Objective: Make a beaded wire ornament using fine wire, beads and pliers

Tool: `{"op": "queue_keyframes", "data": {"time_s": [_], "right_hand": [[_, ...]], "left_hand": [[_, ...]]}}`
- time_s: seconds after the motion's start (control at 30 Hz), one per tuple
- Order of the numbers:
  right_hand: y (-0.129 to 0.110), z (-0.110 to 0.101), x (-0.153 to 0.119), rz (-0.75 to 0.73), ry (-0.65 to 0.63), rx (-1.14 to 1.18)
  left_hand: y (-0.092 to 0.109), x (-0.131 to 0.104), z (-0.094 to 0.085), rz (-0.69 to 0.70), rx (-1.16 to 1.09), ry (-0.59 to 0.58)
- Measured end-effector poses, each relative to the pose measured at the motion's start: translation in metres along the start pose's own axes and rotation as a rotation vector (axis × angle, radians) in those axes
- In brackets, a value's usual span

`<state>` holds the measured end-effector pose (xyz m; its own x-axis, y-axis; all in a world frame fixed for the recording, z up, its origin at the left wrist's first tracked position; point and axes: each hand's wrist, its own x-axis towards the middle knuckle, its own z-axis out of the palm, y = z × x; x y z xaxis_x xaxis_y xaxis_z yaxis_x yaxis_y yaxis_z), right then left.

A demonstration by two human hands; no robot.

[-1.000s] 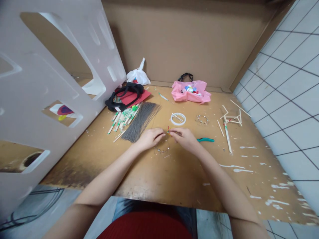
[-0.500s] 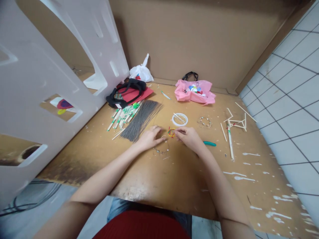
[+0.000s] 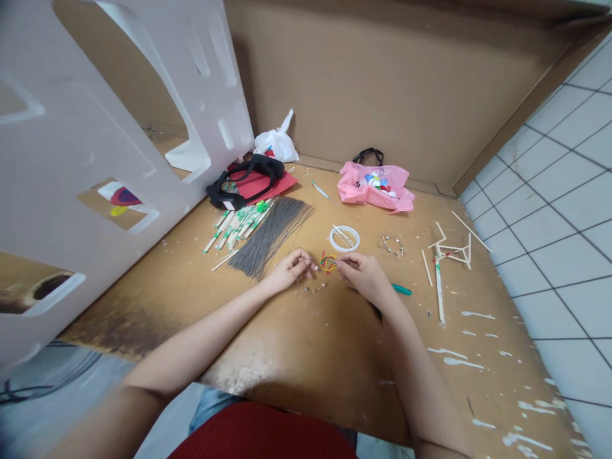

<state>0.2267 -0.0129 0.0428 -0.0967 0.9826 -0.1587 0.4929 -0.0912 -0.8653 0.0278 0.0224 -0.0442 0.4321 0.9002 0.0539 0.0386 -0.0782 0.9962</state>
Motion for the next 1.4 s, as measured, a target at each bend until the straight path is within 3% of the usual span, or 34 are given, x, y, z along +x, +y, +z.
{"op": "queue_keyframes", "data": {"time_s": [0.17,0.43,0.8,0.9,1.13,1.4], "right_hand": [[0.004,0.004,-0.003,-0.022,-0.01,0.063],[0.001,0.015,-0.003,-0.186,0.002,-0.047],[0.011,0.03,0.003,-0.469,0.078,-0.39],[0.008,0.03,0.002,-0.449,0.034,-0.363],[0.0,0.019,-0.001,-0.23,-0.007,-0.151],[-0.005,0.016,-0.004,-0.204,-0.078,-0.104]], "left_hand": [[0.0,-0.001,0.006,0.019,-0.074,0.038],[0.0,-0.003,0.007,0.088,-0.121,0.045],[0.001,-0.003,0.007,0.115,-0.135,0.052],[0.001,-0.004,0.007,0.115,-0.116,0.058],[0.008,-0.007,0.006,0.166,-0.1,0.001],[0.025,-0.013,-0.001,0.18,0.011,-0.064]]}}
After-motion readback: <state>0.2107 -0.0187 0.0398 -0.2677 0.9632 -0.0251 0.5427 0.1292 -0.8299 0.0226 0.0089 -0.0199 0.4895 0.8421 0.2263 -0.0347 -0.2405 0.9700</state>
